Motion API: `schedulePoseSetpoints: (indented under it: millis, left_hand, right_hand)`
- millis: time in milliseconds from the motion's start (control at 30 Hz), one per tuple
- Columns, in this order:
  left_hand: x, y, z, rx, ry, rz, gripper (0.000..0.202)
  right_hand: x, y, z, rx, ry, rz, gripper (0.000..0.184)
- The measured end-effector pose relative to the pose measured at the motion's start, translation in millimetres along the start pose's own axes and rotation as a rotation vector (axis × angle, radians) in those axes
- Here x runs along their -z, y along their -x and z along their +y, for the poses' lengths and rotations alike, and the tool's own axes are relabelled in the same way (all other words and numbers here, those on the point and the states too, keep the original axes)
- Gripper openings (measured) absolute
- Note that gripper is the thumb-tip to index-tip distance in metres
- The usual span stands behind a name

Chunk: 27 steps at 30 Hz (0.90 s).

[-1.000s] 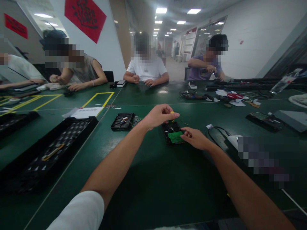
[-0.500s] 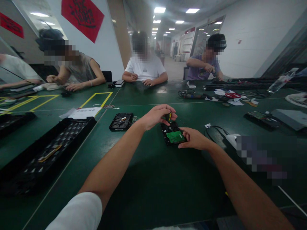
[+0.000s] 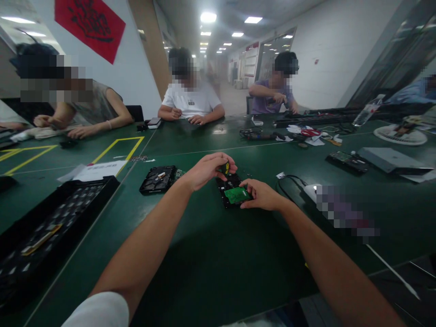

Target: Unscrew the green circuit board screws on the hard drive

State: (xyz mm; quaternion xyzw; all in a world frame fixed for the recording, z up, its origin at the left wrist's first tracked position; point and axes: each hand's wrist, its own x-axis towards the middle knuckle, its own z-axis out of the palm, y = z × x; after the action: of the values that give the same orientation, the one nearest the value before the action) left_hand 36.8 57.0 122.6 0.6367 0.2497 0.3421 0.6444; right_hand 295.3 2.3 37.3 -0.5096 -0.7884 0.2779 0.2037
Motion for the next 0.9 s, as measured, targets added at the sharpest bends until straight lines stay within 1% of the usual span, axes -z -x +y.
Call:
schedulePoseSetpoints:
  millis: [233,467,700,900]
  left_hand:
    - [0.6,-0.9,-2.1,-0.005,-0.002,0.001,0.022]
    - [2.7,-1.9,-2.8,0.001,0.004,-0.001,0.023]
    - [4.3,-2.2,-2.7,-0.004,0.009,-0.001,0.022]
    - [3.0,-0.6,1.1,-0.016,-0.038,-0.01,0.027]
  right_hand:
    - [-3.0,-1.6,5.2,0.01,-0.009,0.008,0.074]
    - [-3.9,-2.8,12.6,0.001,-0.085,-0.012,0.078]
    - [-2.1,-2.3,15.8,-0.035,-0.196,-0.045,0.075]
    - [-3.3,-3.0,17.6,-0.054,-0.184,-0.046,0.069]
